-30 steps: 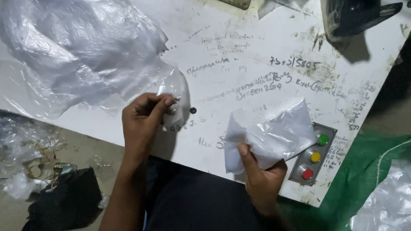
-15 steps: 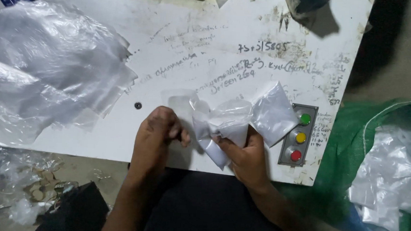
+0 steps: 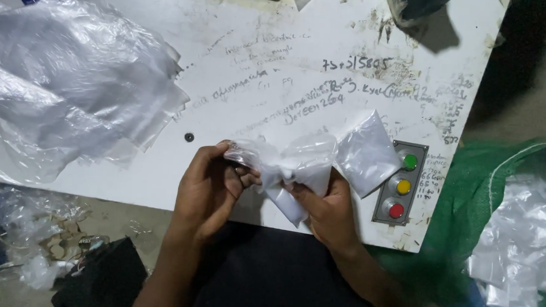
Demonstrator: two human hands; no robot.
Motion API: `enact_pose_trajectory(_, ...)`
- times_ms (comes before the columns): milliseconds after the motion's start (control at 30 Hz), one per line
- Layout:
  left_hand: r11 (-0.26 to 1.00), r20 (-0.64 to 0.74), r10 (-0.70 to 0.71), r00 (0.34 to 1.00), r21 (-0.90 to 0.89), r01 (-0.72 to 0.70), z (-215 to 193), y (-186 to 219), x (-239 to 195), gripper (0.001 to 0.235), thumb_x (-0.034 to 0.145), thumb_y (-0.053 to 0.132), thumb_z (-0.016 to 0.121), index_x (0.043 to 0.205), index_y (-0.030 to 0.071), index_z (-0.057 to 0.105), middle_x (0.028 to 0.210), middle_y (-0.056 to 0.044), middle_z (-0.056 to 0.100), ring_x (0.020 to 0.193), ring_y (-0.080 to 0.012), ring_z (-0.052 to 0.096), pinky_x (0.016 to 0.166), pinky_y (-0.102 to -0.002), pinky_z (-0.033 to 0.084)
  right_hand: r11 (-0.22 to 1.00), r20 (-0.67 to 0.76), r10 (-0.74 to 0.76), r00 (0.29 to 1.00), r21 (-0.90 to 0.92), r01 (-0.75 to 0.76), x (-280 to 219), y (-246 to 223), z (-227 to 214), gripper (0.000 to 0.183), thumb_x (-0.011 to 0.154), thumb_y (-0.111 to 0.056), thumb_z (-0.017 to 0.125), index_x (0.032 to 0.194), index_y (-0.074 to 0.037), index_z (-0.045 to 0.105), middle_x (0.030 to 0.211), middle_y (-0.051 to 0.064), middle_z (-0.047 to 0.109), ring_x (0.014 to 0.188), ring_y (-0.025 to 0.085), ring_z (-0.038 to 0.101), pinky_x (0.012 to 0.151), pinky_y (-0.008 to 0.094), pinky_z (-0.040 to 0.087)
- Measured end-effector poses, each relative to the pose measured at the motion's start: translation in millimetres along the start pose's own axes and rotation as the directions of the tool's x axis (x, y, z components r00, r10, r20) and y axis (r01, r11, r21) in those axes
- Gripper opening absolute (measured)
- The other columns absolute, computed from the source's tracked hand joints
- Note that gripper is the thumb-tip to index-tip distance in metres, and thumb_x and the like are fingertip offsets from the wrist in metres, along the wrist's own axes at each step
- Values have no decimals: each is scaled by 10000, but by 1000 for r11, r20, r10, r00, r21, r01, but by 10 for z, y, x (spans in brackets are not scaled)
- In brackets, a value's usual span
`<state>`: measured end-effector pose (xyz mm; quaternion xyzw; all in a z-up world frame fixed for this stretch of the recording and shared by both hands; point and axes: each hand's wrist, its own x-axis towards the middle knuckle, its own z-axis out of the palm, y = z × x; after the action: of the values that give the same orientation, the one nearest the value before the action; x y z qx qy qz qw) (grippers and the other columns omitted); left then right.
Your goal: The person is manually folding plastic bags and placing them into a collection bin at a workstation.
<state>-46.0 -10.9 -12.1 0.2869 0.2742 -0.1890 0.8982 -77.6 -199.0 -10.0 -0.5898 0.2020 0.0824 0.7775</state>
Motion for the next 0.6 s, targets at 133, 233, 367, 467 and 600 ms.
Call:
enact_pose_trajectory(133, 998, -51, 54, 997, -43, -56, -7, -75, 13, 113, 934, 215, 540, 876, 127, 498, 816, -25, 562, 747, -195, 607, 682, -299, 510, 995, 15, -14, 1000, -100, 16, -5, 133, -69, 381, 709, 50, 830, 1065, 34, 694, 864, 147, 735, 845, 212, 657, 743, 461, 579)
enact_pose_trajectory(233, 876, -20, 407, 913, 291, -384, 117, -69, -70, 164, 971, 214, 498, 848, 108, 468, 804, -75, 513, 779, -173, 512, 725, -318, 447, 989, -11, -81, 997, -124, 79, -13, 10, -25, 381, 716, 67, 823, 1074, -2, 713, 857, 125, 743, 831, 193, 681, 725, 426, 590)
enact_pose_trajectory(367, 307, 252, 819, 515, 566, -765, 95, -75, -165, 173, 1001, 166, 571, 900, 27, 547, 848, -134, 571, 847, -245, 553, 809, -347, 456, 981, -105, -74, 992, 170, 91, 68, -227, -133, 245, 849, -62, 767, 1077, -52, 678, 835, 87, 709, 712, 172, 679, 601, 362, 592)
enact_pose_trajectory(467, 102, 431, 798, 421, 593, -799, 17, -59, -163, 97, 961, 66, 629, 919, -20, 647, 859, -162, 660, 845, -324, 640, 798, -399, 524, 961, 0, 20, 1000, 276, -19, 150, -244, -228, 263, 838, -105, 765, 1075, -37, 673, 789, 151, 715, 578, 252, 707, 479, 395, 612)
enact_pose_trajectory(600, 49, 538, 650, 537, 675, -736, 30, -119, -128, 68, 914, 44, 721, 956, -9, 736, 840, -130, 718, 809, -329, 713, 743, -402, 571, 961, 98, 71, 993, 258, -94, 225, -261, -22, 350, 747, 2, 817, 1076, -4, 697, 828, 129, 734, 676, 233, 735, 567, 401, 614)
